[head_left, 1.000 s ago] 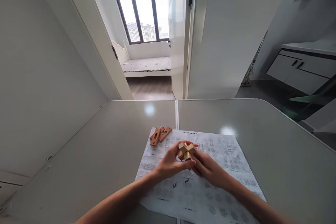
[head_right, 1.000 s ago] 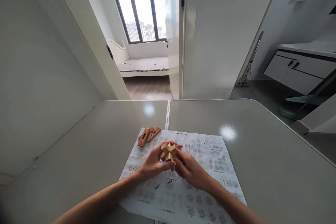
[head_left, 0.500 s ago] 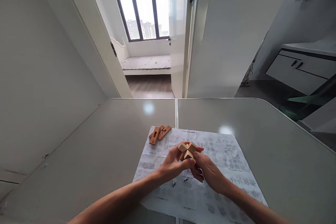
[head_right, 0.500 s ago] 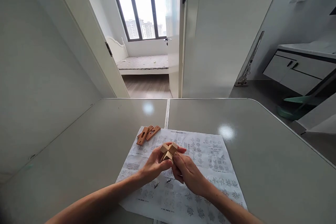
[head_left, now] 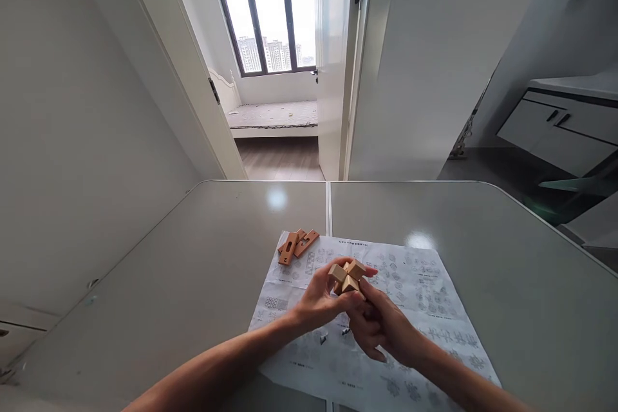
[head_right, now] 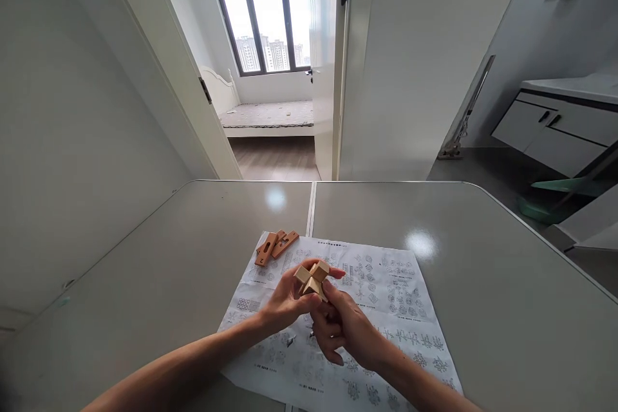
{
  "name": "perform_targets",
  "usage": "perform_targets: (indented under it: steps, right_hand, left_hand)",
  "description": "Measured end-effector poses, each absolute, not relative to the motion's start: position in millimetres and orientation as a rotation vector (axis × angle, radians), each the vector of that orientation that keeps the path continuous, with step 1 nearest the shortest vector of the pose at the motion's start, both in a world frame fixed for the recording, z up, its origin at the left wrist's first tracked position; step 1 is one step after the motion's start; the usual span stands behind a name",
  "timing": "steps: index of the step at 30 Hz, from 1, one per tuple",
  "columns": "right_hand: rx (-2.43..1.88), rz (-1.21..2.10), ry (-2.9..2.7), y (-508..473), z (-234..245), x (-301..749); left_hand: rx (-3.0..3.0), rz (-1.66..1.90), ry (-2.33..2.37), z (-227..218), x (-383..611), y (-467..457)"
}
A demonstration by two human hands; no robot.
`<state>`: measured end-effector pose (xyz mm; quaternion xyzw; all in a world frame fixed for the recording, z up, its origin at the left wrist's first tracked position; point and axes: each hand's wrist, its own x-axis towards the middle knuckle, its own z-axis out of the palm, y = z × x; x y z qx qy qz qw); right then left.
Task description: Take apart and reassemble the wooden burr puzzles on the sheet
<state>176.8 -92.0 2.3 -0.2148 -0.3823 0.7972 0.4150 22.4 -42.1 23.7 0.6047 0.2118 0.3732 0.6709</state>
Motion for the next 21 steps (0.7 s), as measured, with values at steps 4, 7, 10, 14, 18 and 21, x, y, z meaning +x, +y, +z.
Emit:
perform_targets:
  steps: [4,7,10,14,18,21]
  right_hand:
    - [-0.349,2.131,-0.782,-96.1,5.4,177.8]
    - [-0.202,2.206,-0.673,-100.2,2.6,181.6]
    - [-0.074,2.289,-0.615,-102.0,-1.7,187.4]
    - [0.033,2.373,-0.757,-99.0,0.7,196.7]
    - [-0.055,2.358,-1.047,-94.1,8.8,203.2]
    - [-0.293,2.205,-1.181,-92.9,4.9,206.2]
  left_hand:
    - [1.435,0.832,0.464,33.8,26.6,-39.3]
    - [1.505,0.842,0.405,43.7,32.2,-35.6]
    - [1.702,0.875,0.334,54.0,36.3,-29.8]
    - [2.025,0.927,0.226,73.6,35.9,-22.9]
    - [2.274,0.747,0.073,100.2,29.7,-20.8]
    - [2.370,0.586,0.072,115.5,24.6,-22.2]
